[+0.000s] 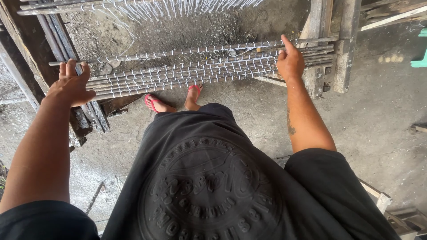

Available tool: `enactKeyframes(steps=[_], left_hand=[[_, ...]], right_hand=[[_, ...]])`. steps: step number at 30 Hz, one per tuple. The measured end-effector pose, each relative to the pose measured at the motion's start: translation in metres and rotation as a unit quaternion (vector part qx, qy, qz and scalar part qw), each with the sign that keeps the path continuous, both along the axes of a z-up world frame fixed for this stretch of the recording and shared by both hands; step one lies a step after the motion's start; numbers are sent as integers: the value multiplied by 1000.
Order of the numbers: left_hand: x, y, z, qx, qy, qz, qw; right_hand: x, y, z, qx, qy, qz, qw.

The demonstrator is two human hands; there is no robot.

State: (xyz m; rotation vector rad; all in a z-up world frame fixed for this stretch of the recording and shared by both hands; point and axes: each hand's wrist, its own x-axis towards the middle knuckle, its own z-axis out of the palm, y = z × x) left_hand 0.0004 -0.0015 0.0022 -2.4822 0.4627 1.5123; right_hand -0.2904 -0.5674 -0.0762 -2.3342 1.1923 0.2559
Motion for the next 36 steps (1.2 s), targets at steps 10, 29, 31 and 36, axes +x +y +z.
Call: enactKeyframes(steps=[10,29,31,36], left_hand=[[-1,-4,4,15,7,6,1000],[1,-2,-1,15,0,0,1000],[0,-2,-1,12,-2,-1,1000],[0,-5,2,20,-4,-3,1000]], right_hand=[[-11,-18,-3,-20,50,-47,997],[-19,-44,18,-32,82,-12,996],[-25,-47,9,-39,67,4,997],[-32,-41,7,-16,96,34,995]])
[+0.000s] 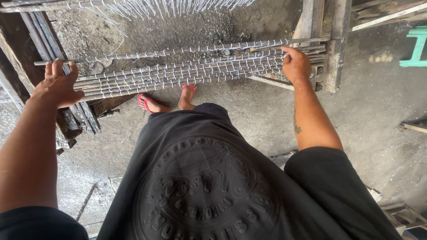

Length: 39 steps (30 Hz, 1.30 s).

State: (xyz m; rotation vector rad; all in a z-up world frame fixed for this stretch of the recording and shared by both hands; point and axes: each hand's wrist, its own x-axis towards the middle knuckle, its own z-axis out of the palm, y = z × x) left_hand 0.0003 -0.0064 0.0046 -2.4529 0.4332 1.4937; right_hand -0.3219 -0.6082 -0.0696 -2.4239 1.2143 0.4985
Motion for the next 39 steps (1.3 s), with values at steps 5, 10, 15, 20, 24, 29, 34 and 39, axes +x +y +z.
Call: enactKeyframes(steps=[5,10,15,20,24,29,34,39], left_hand=[[0,0,-1,-5,-1,2,1000],[0,2,-4,-2,0,-4,1000],[0,-2,1,9,2,-4,1000],[1,3,-5,-4,-2,-4,1000],[0,2,-2,-4,4,3,1000],[0,0,0,-3,4,7,1000],[0,-1,1,-5,4,7,1000],[-3,3,0,-24,-5,11,1000]], right_hand=[[-2,0,-2,-20,-20,4,1000],[0,0,-6,-65,-116,29,991],[9,1,-9,-28,-83,33,996],[14,7,-8,-44,-123,31,991],[18,16,-9,-32,-126,53,990],[22,21,-16,-41,-130,62,989],[28,30,-9,7,-111,83,990],[26,17,5,-43,-121,-34,991]])
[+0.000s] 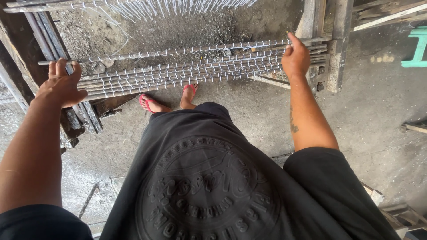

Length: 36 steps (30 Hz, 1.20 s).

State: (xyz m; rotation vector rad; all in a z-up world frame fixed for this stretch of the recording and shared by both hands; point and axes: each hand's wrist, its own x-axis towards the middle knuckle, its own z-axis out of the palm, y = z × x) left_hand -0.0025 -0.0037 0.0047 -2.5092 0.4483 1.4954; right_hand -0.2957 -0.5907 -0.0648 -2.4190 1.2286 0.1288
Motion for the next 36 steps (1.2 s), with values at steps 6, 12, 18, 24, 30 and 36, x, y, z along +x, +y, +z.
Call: enactKeyframes(steps=[6,12,18,24,30,36], left_hand=[[-1,3,11,-6,-32,-22,999],[0,13,-6,-56,-76,-61,994],[-4,22,-10,-92,-116,-69,987],[-12,17,-2,-70,-98,-43,992],[-12,9,8,-56,-66,-3,996],[-8,7,9,-34,-49,-9,998]], right_hand=[[-6,-14,10,-7,137,25,990],[11,19,68,94,142,8,985],[21,33,86,105,163,8,981],[2,12,25,-31,21,95,995],[37,84,9,82,-1,231,969],[48,99,-17,56,34,280,958]])
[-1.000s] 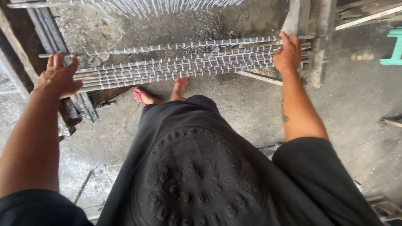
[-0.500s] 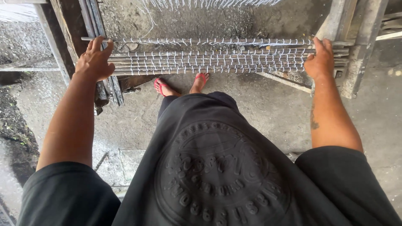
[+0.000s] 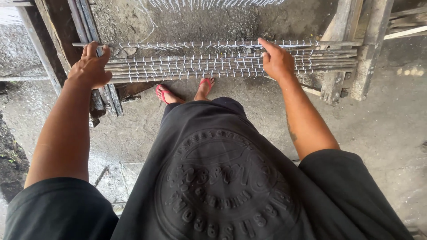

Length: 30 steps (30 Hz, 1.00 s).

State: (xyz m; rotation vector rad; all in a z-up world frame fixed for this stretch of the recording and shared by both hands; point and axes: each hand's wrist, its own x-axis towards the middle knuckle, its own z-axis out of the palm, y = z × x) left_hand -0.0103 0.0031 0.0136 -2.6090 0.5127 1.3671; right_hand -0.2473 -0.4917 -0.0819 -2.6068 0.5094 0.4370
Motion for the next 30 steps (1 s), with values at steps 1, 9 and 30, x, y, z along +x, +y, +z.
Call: enactKeyframes(steps=[1,9,30], left_hand=[[0,-1,1,-1,0,0,1000],[0,-5,7,16,16,8,1000],[1,2,-4,-4,5,-11,1000]], right_hand=[[-2,0,1,-1,0,0,1000],[-10,-1,-1,23,-45,-71,996],[-26,-21,-22,-58,-90,-182,978]])
